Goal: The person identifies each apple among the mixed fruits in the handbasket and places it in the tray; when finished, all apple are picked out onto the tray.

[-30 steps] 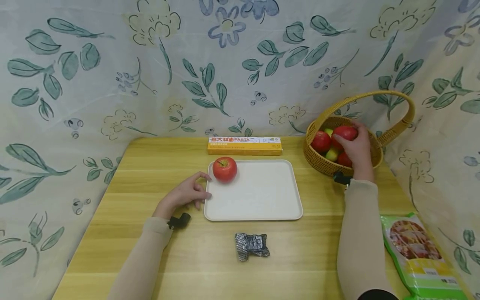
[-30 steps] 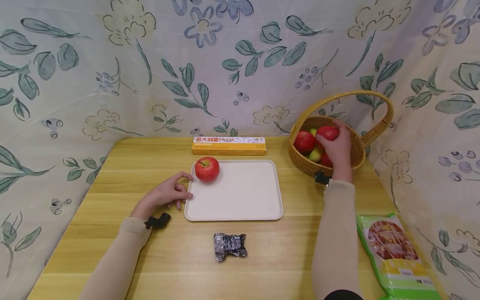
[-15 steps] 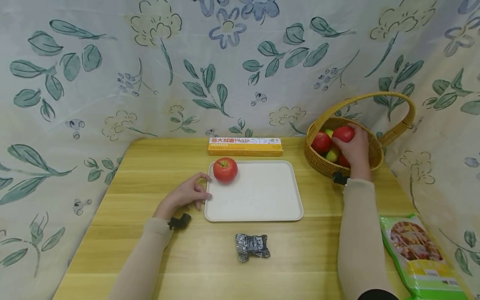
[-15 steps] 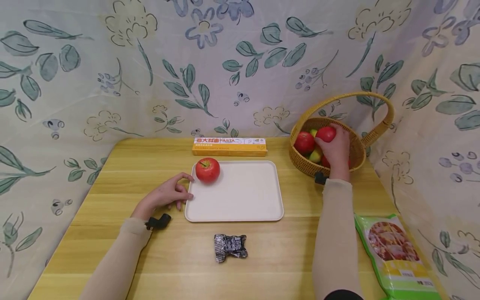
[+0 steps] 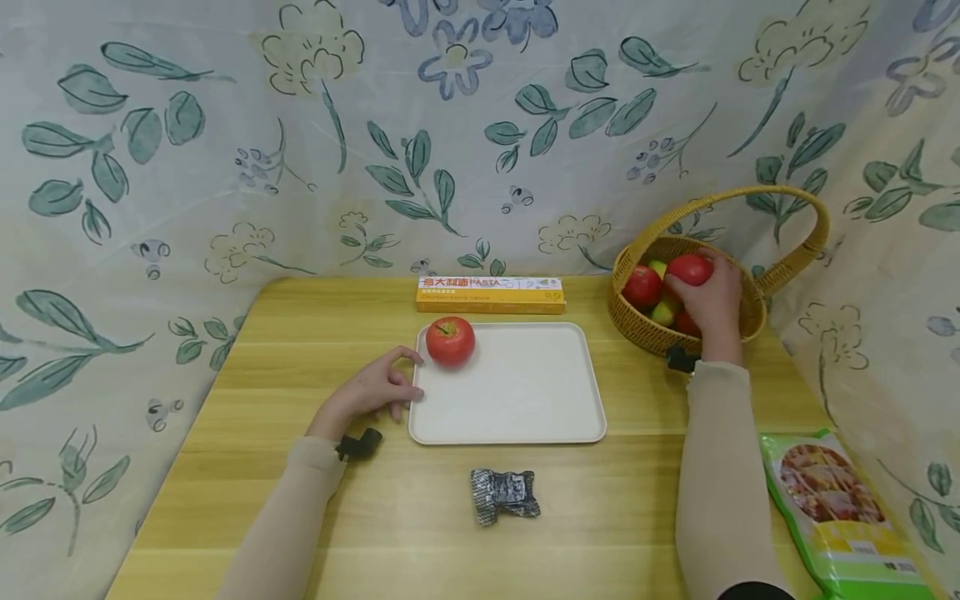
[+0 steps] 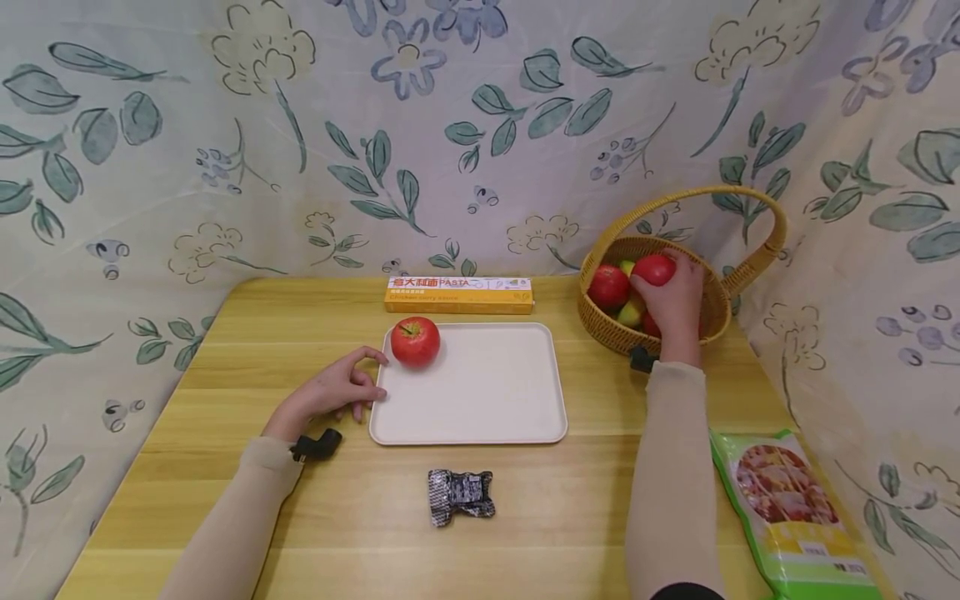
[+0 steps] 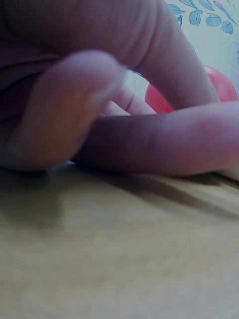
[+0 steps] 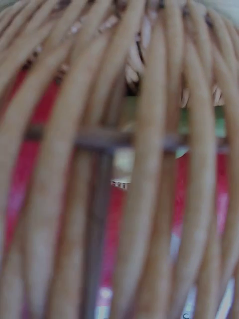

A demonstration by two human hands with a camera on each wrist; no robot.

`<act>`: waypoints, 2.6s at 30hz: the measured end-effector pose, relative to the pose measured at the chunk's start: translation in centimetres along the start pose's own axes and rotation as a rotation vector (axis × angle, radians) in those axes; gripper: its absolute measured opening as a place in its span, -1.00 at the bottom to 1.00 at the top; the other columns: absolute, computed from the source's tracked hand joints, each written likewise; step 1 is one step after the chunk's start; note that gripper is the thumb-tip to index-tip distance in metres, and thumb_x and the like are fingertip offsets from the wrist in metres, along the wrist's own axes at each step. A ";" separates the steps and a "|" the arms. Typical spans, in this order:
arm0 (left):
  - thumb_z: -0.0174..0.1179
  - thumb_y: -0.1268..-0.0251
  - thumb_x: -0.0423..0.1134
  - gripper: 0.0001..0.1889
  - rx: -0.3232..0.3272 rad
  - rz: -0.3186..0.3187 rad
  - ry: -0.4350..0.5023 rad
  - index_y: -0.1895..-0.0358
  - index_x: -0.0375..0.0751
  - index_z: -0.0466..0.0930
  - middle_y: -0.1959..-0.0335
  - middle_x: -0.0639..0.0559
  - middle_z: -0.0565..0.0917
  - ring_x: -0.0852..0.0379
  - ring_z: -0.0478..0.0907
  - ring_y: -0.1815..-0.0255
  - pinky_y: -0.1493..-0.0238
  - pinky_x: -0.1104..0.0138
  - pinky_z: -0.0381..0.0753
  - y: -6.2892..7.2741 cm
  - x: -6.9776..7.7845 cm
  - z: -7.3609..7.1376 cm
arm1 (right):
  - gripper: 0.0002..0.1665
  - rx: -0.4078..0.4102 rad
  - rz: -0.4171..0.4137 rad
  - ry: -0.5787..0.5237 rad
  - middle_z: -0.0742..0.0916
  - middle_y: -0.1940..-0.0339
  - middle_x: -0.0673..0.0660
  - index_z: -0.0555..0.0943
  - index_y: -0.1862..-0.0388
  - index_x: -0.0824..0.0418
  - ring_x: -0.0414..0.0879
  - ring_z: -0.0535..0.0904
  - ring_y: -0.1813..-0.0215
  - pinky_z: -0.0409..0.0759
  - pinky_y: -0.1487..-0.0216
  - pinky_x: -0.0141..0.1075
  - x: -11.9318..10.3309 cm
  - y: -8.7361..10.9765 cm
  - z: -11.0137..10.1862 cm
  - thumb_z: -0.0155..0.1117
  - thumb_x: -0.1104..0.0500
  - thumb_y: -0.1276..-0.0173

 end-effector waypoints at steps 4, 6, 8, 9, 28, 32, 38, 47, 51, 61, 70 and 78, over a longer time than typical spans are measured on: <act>0.48 -0.34 -0.07 -0.36 0.000 -0.001 0.001 -0.39 0.11 0.35 0.48 -0.01 0.71 0.07 0.62 0.65 0.60 0.33 0.43 0.0 0.1 0.1 | 0.08 -0.006 0.024 -0.027 0.03 -0.73 0.36 0.07 -0.76 -0.07 0.37 0.10 -0.69 0.25 -0.59 0.38 0.0 0.4 0.0 0.32 -0.30 -0.43; 0.47 -0.35 -0.08 -0.37 -0.001 -0.002 0.002 -0.39 0.11 0.35 0.48 -0.01 0.71 0.08 0.62 0.65 0.60 0.33 0.43 0.1 0.1 0.1 | 0.09 -0.006 0.027 -0.036 0.03 -0.72 0.35 0.09 -0.76 -0.09 0.37 0.12 -0.69 0.27 -0.58 0.37 -0.1 0.7 -0.1 0.32 -0.34 -0.40; 0.47 -0.35 -0.08 -0.37 -0.001 -0.003 0.003 -0.39 0.11 0.35 0.48 -0.01 0.71 0.08 0.62 0.65 0.60 0.33 0.43 0.1 0.1 0.2 | 0.09 -0.002 0.025 -0.046 0.06 -0.71 0.33 0.12 -0.75 -0.08 0.35 0.15 -0.67 0.30 -0.57 0.36 -0.4 1.0 -0.1 0.32 -0.36 -0.39; 0.47 -0.35 -0.08 -0.37 -0.001 -0.003 0.002 -0.39 0.11 0.35 0.48 -0.01 0.71 0.08 0.62 0.65 0.60 0.33 0.43 0.1 0.1 0.2 | 0.09 0.003 0.024 -0.053 0.08 -0.71 0.33 0.15 -0.74 -0.07 0.34 0.16 -0.66 0.31 -0.56 0.35 -0.5 1.2 -0.1 0.32 -0.38 -0.38; 0.46 -0.36 -0.08 -0.37 0.000 0.017 -0.016 -0.40 0.08 0.35 0.46 -0.01 0.72 0.08 0.63 0.64 0.59 0.33 0.44 0.2 0.3 0.1 | -0.12 -0.020 0.040 -0.372 0.49 -0.38 -0.14 0.40 -0.57 -0.25 -0.25 0.47 -0.22 0.54 -0.01 -0.56 -3.0 6.2 0.2 0.53 -0.24 -0.32; 0.46 -0.36 -0.08 -0.37 -0.002 0.017 -0.005 -0.40 0.09 0.34 0.45 -0.01 0.72 0.09 0.64 0.63 0.57 0.32 0.45 0.2 0.3 0.0 | -0.14 -0.100 0.034 -0.487 0.43 -0.48 -0.12 0.32 -0.56 -0.25 -0.12 0.44 -0.45 0.59 -0.22 -0.48 -3.4 7.1 0.8 0.53 -0.10 -0.37; 0.46 -0.36 -0.08 -0.37 0.002 0.018 -0.006 -0.39 0.10 0.35 0.45 -0.02 0.73 0.08 0.63 0.63 0.58 0.32 0.45 0.0 0.1 -0.1 | -0.20 -0.176 -0.092 -0.580 0.44 -0.46 -0.10 0.29 -0.50 -0.18 -0.10 0.37 -0.51 0.49 -0.41 -0.46 -4.9 8.4 1.6 0.50 0.12 -0.42; 0.46 -0.36 -0.07 -0.38 0.000 0.017 -0.009 -0.39 0.10 0.36 0.47 -0.01 0.73 0.08 0.63 0.64 0.59 0.32 0.45 -0.2 0.1 0.0 | -0.14 -0.345 -0.267 -0.498 0.37 -0.53 0.05 0.25 -0.65 -0.04 -0.04 0.38 -0.44 0.53 -0.19 -0.64 -8.4 10.9 3.5 0.40 0.25 -0.48; 0.46 -0.36 -0.08 -0.37 -0.004 0.023 -0.011 -0.39 0.08 0.35 0.47 -0.01 0.73 0.09 0.63 0.64 0.59 0.33 0.44 -0.1 0.1 0.0 | -0.15 -0.408 -0.272 -0.386 0.35 -0.61 0.19 0.26 -0.63 0.05 0.10 0.35 -0.51 0.51 -0.25 -0.61 -8.7 11.4 4.7 0.43 0.21 -0.47; 0.46 -0.37 -0.08 -0.37 -0.009 0.028 -0.007 -0.40 0.08 0.35 0.44 -0.02 0.73 0.09 0.64 0.63 0.58 0.33 0.45 -0.1 0.0 0.1 | -0.14 -0.577 -0.273 -0.356 0.45 -0.55 0.18 0.33 -0.56 0.13 0.15 0.43 -0.51 0.57 -0.40 -0.32 -8.3 11.9 8.9 0.53 0.18 -0.38; 0.46 -0.36 -0.08 -0.36 -0.013 0.034 0.003 -0.40 0.07 0.35 0.44 -0.02 0.73 0.08 0.65 0.63 0.59 0.32 0.43 0.0 0.1 0.0 | -0.11 -0.642 -0.250 -0.319 0.44 -0.57 0.26 0.33 -0.56 0.18 0.30 0.38 -0.61 0.39 -0.57 0.18 -7.7 12.1 11.8 0.56 0.17 -0.35; 0.47 -0.35 -0.06 -0.36 -0.010 0.017 0.000 -0.40 0.08 0.35 0.42 -0.03 0.74 0.07 0.65 0.62 0.58 0.32 0.44 -0.1 0.0 -0.1 | -0.11 -0.663 -0.226 -0.295 0.44 -0.58 0.24 0.34 -0.56 0.14 0.28 0.36 -0.62 0.38 -0.59 0.15 -6.9 12.1 13.1 0.58 0.16 -0.34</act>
Point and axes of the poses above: each hand's wrist, its own y-axis away from the middle knuckle, its own z-axis out of the palm, x = y × z, the point moved 8 cm from there along -y, towards the middle knuckle
